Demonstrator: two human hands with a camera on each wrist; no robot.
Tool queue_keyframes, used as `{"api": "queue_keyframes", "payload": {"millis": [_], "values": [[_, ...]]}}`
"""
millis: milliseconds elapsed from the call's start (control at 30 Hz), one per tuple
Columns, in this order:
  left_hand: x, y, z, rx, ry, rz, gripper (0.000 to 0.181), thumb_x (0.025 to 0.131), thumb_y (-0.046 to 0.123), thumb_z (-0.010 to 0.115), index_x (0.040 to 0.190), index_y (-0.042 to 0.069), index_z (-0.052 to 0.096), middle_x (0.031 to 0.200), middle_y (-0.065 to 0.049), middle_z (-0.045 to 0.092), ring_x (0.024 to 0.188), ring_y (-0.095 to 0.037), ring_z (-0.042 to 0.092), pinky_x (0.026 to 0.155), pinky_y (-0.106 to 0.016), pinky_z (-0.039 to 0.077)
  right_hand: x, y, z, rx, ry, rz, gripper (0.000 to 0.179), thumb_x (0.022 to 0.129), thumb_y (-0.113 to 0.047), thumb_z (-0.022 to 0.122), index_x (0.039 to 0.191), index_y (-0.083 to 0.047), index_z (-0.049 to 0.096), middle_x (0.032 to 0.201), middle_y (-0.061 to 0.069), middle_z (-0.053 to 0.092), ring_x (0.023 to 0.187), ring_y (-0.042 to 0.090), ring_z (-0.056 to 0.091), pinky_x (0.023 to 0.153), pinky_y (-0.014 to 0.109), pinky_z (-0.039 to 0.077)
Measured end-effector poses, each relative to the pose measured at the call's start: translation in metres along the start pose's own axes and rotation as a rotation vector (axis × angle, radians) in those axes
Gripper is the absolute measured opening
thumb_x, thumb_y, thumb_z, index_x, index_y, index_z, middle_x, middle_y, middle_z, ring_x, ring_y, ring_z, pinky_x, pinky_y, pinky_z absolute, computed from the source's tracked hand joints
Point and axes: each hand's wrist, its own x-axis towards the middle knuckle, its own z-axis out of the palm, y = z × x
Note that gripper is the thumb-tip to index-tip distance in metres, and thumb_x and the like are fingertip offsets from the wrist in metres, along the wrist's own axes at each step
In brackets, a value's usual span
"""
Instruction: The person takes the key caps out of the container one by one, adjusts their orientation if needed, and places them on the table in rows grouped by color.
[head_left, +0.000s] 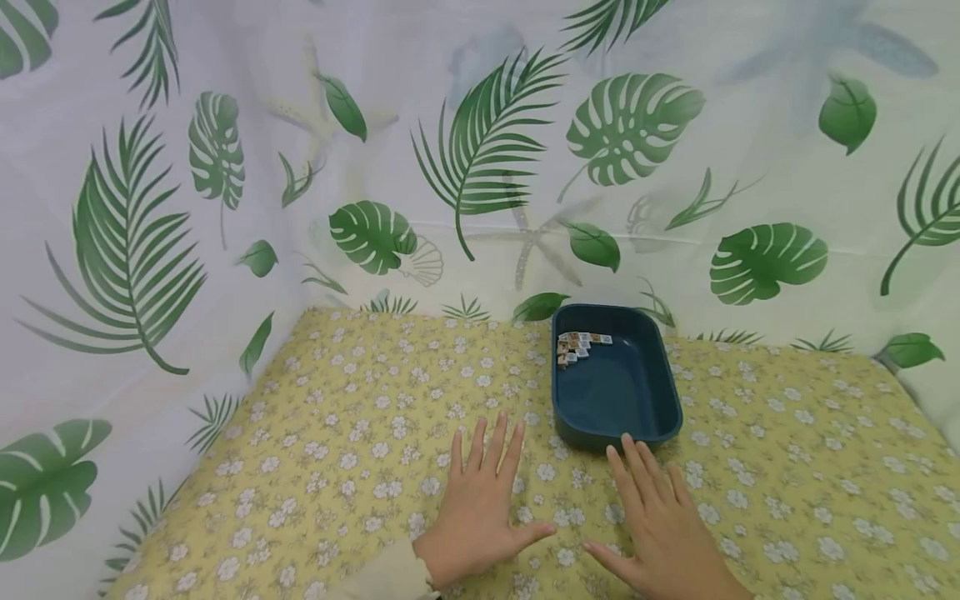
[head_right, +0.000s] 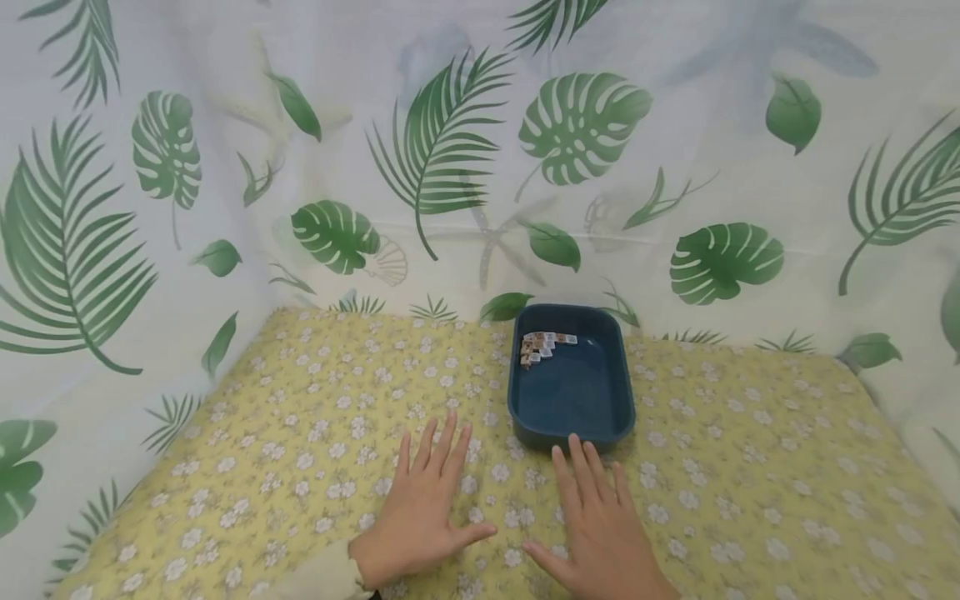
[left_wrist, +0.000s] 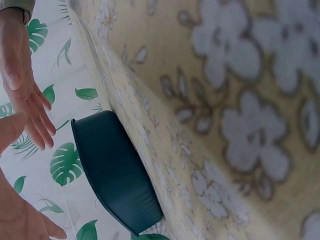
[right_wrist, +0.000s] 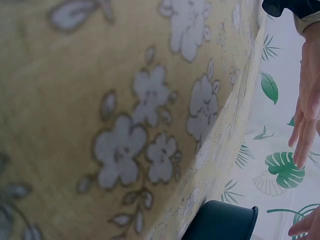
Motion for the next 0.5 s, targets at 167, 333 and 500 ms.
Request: {"api": "queue_keyframes", "payload": {"millis": [167, 333, 500], "values": [[0.003, -0.001, 0.000, 0.032, 0.009, -0.010, 0.105, 0.080, 0.070, 0.053, 0.153, 0.018, -0.002, 0.159, -0.010, -0.003, 0.146, -0.035, 0.003, 0.111, -0.065, 0.011, 0.002, 0.001, 0.001, 0.007, 0.018, -0.014, 0.105, 0.077, -0.071, 0.056, 0.152, -0.011, 0.014, 0.156, 0.015, 0.019, 0.145, 0.029, 0.019, 0.095, 0.062, 0.040], [0.009, -0.003, -0.001, 0.013, 0.003, -0.019, 0.103, 0.081, 0.069, 0.053, 0.153, 0.017, 0.001, 0.159, -0.010, -0.002, 0.147, -0.035, 0.002, 0.112, -0.064, 0.010, 0.007, 0.004, 0.002, 0.006, 0.050, -0.042, 0.103, 0.079, -0.072, 0.052, 0.151, -0.009, 0.016, 0.159, 0.012, 0.010, 0.146, 0.012, -0.010, 0.092, 0.063, 0.040], [0.025, -0.005, -0.006, 0.033, 0.032, -0.018, 0.103, 0.081, 0.070, 0.052, 0.153, 0.017, 0.002, 0.160, -0.010, 0.000, 0.147, -0.033, 0.001, 0.113, -0.063, 0.011, 0.018, 0.012, -0.003, -0.002, 0.053, -0.044, 0.102, 0.081, -0.074, 0.047, 0.152, -0.009, 0.015, 0.156, 0.017, 0.018, 0.145, 0.011, -0.013, 0.093, 0.065, 0.040]]}}
